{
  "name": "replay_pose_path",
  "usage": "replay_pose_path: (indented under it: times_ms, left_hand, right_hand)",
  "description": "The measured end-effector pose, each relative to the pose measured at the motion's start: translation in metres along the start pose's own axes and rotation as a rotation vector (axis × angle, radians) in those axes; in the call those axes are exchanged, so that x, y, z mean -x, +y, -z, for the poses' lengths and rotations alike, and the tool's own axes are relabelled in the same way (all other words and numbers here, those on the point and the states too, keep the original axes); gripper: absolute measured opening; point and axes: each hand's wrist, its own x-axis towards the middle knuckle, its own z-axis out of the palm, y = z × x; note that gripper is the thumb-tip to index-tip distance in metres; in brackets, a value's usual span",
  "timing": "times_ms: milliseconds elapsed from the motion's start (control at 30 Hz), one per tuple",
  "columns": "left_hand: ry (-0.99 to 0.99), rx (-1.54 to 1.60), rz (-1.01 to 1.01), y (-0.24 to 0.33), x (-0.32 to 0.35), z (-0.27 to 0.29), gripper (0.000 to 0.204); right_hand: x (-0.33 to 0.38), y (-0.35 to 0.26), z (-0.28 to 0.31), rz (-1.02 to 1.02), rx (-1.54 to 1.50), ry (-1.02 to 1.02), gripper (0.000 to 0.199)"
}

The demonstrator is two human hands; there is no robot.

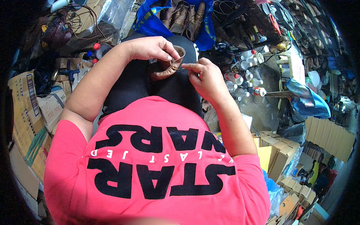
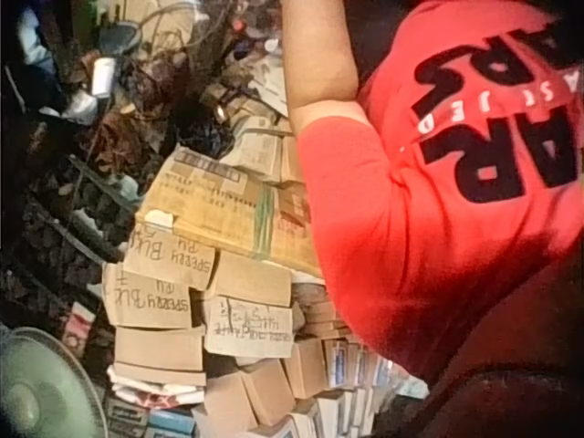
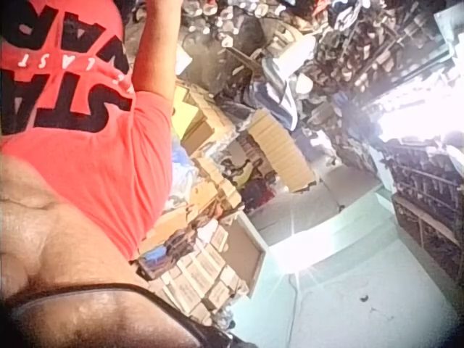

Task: Hand-stitching a leather shoe upper with thread and a needle.

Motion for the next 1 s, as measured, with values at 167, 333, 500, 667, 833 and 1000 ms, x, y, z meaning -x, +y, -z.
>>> replay_pose_path:
  times_ms: [167,333,500,667,833,1000]
  left_hand:
    - [0.036,-0.041,0.010,0.004,0.000,-0.002,0.031]
    - [0.032,-0.018,-0.003,0.003,-0.003,-0.001,0.027]
    - [0.024,0.023,-0.031,0.000,-0.008,0.001,0.021]
    - [0.037,0.015,-0.035,-0.004,-0.010,0.001,0.021]
    - [0.009,0.017,-0.059,-0.007,-0.008,0.002,0.022]
    - [0.019,-0.157,-0.034,0.001,-0.010,0.003,0.025]
  right_hand:
    - [-0.002,-0.006,0.004,-0.033,0.022,-0.032,0.026]
    - [-0.007,0.000,0.001,-0.023,-0.026,-0.064,0.025]
    - [-0.019,0.019,0.003,-0.040,-0.222,-0.186,0.023]
    - [-0.030,0.025,0.006,-0.081,-0.239,-0.287,0.024]
    - [-0.037,0.058,-0.007,-0.016,-0.622,-0.326,0.025]
    - [-0.039,0.052,-0.012,-0.012,-0.564,-0.311,0.026]
